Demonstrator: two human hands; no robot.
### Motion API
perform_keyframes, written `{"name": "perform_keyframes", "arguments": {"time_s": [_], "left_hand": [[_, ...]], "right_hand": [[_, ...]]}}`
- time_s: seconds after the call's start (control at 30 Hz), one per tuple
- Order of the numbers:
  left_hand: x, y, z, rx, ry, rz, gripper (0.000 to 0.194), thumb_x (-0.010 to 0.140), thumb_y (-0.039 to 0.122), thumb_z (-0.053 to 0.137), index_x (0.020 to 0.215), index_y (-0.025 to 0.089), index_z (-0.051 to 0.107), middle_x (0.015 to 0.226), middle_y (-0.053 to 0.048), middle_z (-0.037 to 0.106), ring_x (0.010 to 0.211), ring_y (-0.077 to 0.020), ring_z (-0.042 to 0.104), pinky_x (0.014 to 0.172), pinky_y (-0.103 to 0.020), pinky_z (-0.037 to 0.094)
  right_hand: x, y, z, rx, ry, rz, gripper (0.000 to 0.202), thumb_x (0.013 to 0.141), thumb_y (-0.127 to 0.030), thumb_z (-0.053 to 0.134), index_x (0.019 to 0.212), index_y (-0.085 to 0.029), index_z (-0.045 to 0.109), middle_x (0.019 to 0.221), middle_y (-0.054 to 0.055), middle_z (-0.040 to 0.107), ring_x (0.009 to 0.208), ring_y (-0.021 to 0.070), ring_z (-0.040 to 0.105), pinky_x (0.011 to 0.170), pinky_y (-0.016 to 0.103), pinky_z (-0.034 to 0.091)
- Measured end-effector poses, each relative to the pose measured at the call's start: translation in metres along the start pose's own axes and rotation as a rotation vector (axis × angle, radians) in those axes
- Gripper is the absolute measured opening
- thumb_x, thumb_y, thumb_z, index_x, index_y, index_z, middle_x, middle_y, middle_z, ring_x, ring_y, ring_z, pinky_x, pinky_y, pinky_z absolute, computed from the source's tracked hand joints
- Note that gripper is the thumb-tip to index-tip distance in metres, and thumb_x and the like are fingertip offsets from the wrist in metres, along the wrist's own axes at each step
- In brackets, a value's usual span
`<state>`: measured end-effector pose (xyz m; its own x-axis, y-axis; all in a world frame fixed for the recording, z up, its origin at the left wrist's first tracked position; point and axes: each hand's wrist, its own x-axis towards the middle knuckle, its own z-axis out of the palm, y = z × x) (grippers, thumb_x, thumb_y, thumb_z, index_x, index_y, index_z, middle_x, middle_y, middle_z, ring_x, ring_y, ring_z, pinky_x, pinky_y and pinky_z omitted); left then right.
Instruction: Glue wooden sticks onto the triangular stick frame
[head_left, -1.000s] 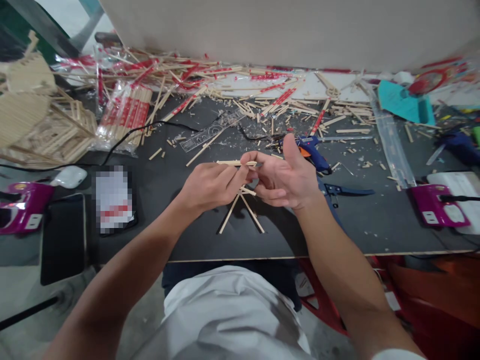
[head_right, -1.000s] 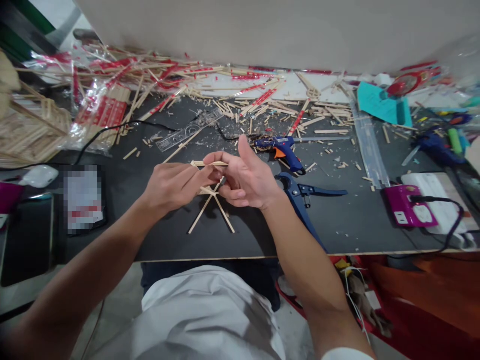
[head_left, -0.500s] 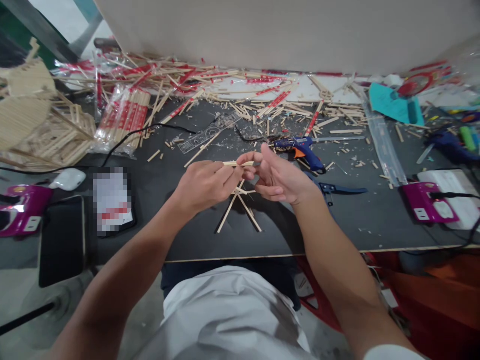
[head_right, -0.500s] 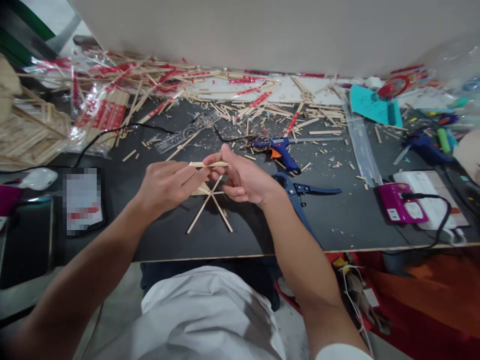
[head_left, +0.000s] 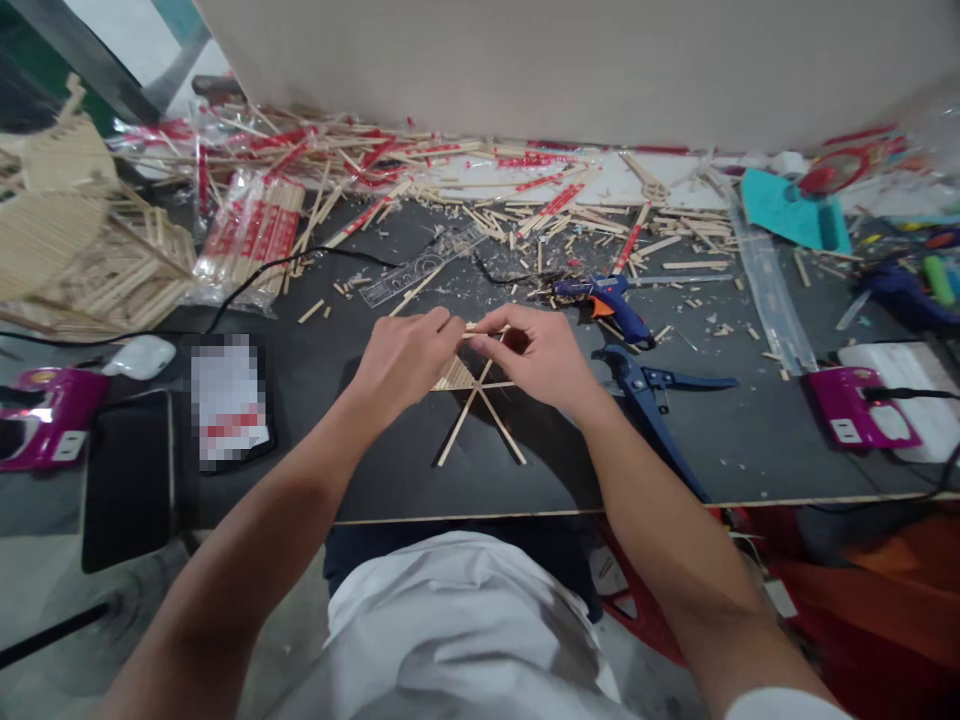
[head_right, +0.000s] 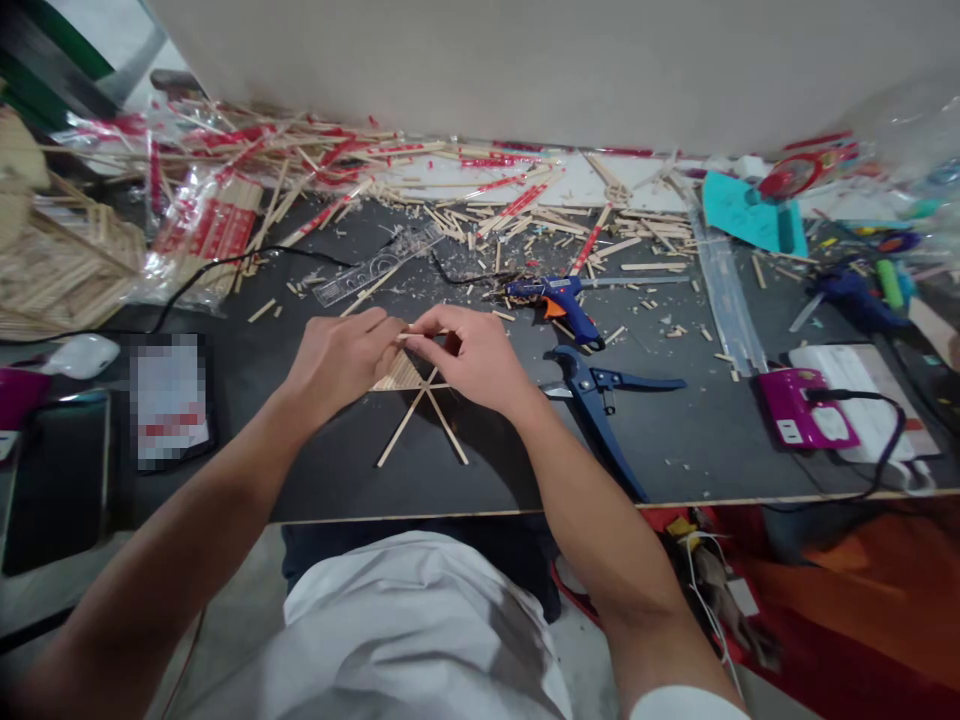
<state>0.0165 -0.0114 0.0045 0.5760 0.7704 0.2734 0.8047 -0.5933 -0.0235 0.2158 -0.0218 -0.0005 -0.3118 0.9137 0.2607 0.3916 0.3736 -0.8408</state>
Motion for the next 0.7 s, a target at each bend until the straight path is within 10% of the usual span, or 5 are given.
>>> {"name": "perform_keyframes", "arguments": {"time_s": [0.33,0.7], "left_hand": [[0.001,-0.023,0.001,-0.141,-0.048,-0.356,0.05,0.097,0.008,0.04,0.139,0.024,0.063,0.128,-0.009,0.07,0.104,-0.024,0.07,0.077,-0.031,0.049],[0.008,-0.036,0.02,-0.477,-0.085,-0.29,0.028,0.095,0.027,0.055,0.106,0.016,0.078,0.099,-0.009,0.076,0.085,-0.0207,0.067,0.089,-0.035,0.052]], "right_hand": [[0.006,0.024,-0.025,-0.274,0.042,-0.025,0.019,0.091,-0.036,0.071,0.08,-0.02,0.075,0.081,0.003,0.066,0.061,0.0136,0.051,0.062,0.031,0.041],[0.009,0.042,-0.02,-0.319,-0.002,0.018,0.016,0.09,-0.034,0.072,0.084,-0.021,0.08,0.084,0.005,0.068,0.064,0.015,0.054,0.066,0.032,0.043]]}}
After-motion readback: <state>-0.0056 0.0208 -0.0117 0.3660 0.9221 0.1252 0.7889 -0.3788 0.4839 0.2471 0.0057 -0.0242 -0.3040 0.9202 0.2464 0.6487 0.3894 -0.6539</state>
